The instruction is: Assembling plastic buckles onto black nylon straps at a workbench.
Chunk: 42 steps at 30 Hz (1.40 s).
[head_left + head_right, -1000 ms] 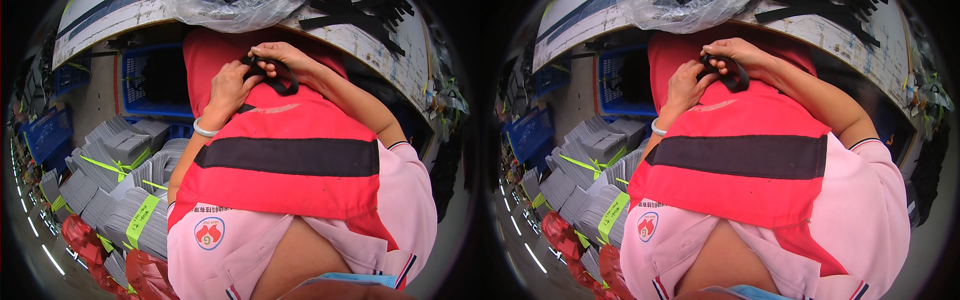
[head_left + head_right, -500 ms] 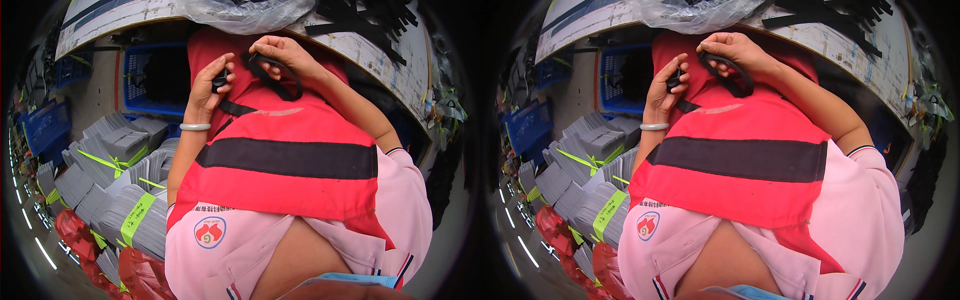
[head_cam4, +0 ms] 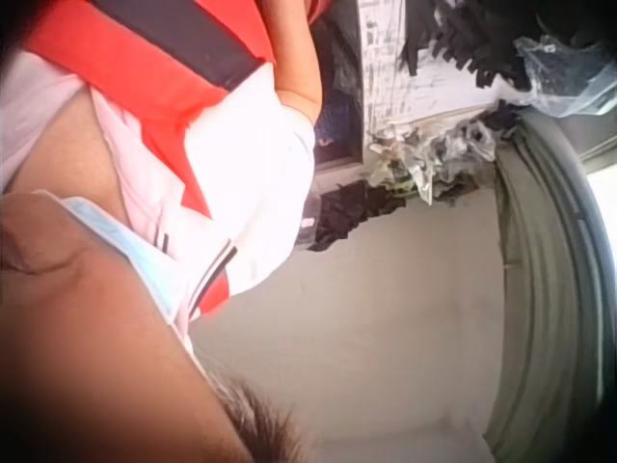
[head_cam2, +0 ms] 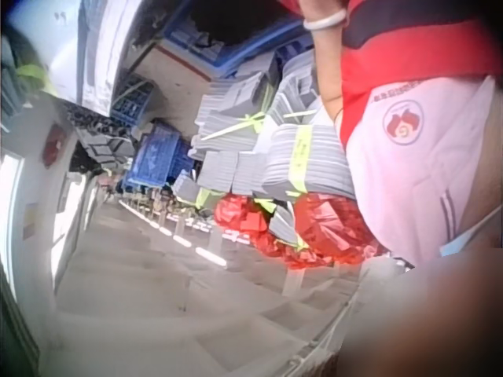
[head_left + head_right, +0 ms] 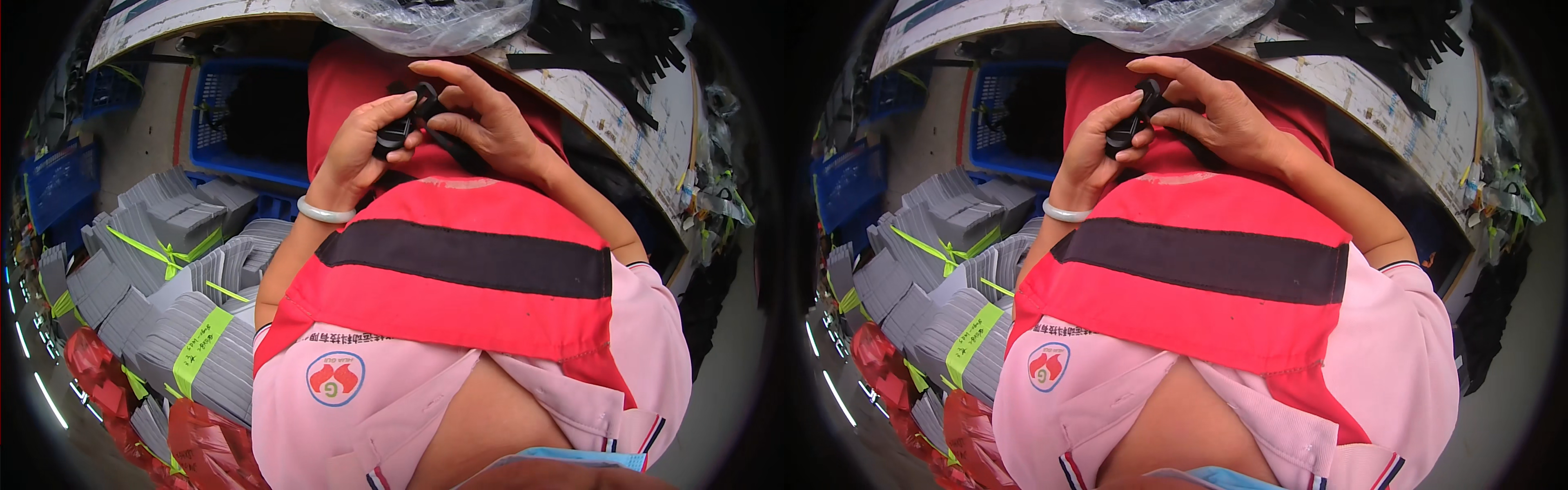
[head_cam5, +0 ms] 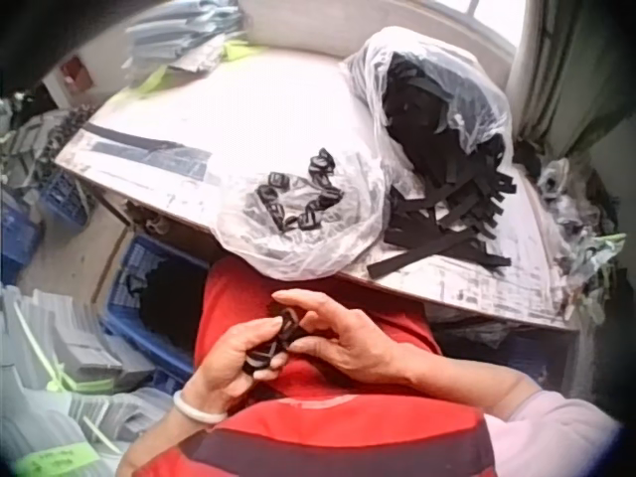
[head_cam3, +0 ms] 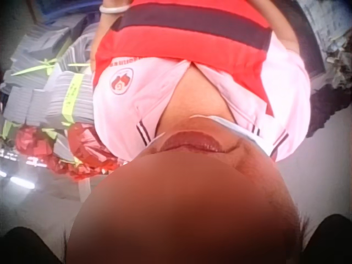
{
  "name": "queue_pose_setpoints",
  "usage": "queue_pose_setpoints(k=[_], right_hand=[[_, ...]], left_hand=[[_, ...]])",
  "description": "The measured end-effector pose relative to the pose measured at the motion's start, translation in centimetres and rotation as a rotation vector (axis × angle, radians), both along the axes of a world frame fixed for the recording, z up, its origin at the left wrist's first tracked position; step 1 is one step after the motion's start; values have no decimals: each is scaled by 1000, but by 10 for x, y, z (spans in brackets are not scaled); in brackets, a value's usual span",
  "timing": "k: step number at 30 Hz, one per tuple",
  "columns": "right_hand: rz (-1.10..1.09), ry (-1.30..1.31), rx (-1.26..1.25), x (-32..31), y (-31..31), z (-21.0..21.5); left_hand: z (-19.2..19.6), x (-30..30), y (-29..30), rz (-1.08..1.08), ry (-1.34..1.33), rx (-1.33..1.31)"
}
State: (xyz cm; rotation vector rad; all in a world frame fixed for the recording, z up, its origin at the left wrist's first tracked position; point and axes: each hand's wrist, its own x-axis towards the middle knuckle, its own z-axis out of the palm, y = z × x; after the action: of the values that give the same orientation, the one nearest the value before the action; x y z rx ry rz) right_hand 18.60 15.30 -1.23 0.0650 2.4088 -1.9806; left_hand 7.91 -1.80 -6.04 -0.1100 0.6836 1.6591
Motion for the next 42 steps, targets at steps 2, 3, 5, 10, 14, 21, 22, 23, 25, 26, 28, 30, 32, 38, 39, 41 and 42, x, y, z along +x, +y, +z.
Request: queue_pose_setpoints(k=[2, 3, 5, 10, 14, 21, 22, 23, 25, 26, 28, 30, 32, 38, 39, 41, 42], right_hand=[[-13, -39, -33, -1, 4, -6], [-23, -75, -67, -1, 6, -10], [-63, -74, -160, -2, 7, -18], [-130, -91, -157, -2, 17, -34], [-177, 211, -105, -9, 10, -22], [-163, -189, -113, -22, 11, -13], [-185, -222, -116, -20, 9, -16], [-206, -256, -119, -18, 8, -17], [-202, -255, -132, -20, 7, -20], [-216, -233, -163, -21, 5, -21], [-207, -199, -210, -23, 5, -24], [-234, -220, -318, -26, 4, -25], [-183, -337, -399, -26, 10, -25], [-46, -483, -582, -46, 4, -41], [-113, -407, -515, -49, 0, -40], [-249, -316, -492, -56, 4, -46], [-239, -299, -464, -57, 11, -48]], left_hand=[[-3, -1, 2, -29, 28, -28], [-5, -1, 2, -30, 27, -28], [-8, -3, 2, -74, 90, -53], [-6, 3, 7, -10, 131, -113], [-5, 6, 9, 167, 404, -220], [4, -1, 8, 313, 750, -353], [2, 3, 8, 335, 804, -348], [1, 6, 7, 357, 858, -343], [1, 9, 7, 347, 876, -361], [2, 12, 7, 353, 962, -364], [0, 12, 8, 356, 1050, -363], [-5, 9, 7, 391, 1113, -294], [-4, 7, 4, 365, 1133, -275], [17, -10, -31, 149, 1054, -209], [26, -14, -43, 84, 1001, -218], [46, -28, -74, 138, 921, -295], [52, -34, -86, 263, 1019, -375]])
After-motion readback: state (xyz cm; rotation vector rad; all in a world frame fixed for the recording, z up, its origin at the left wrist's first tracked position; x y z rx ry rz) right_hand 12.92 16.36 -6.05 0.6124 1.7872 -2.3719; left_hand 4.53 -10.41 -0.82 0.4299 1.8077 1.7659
